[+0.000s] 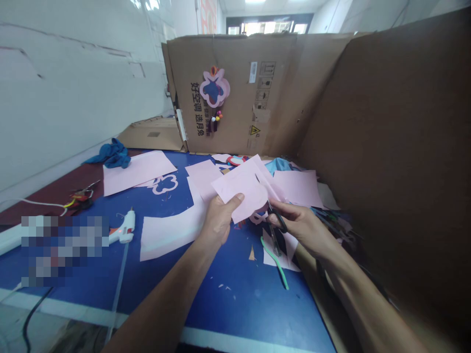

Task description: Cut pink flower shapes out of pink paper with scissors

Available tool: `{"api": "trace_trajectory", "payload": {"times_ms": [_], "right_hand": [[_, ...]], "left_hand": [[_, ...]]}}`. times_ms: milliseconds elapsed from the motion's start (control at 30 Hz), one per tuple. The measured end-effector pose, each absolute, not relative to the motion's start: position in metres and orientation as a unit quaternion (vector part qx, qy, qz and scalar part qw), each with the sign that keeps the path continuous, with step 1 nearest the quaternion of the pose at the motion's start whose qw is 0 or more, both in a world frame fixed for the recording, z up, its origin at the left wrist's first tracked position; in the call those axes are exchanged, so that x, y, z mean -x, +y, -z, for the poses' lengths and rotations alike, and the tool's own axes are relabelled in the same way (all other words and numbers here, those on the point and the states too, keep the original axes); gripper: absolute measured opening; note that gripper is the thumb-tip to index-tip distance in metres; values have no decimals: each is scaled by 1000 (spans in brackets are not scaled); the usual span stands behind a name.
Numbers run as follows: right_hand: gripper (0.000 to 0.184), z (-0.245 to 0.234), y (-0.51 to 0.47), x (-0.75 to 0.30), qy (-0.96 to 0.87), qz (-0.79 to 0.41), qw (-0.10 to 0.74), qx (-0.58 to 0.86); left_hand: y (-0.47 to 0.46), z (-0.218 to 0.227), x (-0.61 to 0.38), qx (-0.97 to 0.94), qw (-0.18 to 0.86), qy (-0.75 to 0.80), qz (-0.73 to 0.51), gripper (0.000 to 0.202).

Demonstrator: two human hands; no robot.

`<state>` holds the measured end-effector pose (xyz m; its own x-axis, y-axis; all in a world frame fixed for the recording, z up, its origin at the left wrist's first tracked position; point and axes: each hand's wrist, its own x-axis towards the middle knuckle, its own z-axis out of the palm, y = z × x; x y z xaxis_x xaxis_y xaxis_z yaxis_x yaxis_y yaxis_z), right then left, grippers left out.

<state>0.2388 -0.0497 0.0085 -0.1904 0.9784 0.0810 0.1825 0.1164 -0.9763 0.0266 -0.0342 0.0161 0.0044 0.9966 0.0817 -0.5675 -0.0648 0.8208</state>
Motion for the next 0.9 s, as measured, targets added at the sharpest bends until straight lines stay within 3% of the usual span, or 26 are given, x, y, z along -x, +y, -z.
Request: {"api": "trace_trajectory", "payload": {"times_ms": [300, 900], "right_hand": [[66, -13, -52, -236, -613, -465, 434, 469], [56, -20, -56, -229, -623, -440, 426, 487]], "left_hand": [[-35, -22, -23, -339, 608, 323, -641, 63], [-36, -21, -27, -339, 611, 322, -639, 61]]}}
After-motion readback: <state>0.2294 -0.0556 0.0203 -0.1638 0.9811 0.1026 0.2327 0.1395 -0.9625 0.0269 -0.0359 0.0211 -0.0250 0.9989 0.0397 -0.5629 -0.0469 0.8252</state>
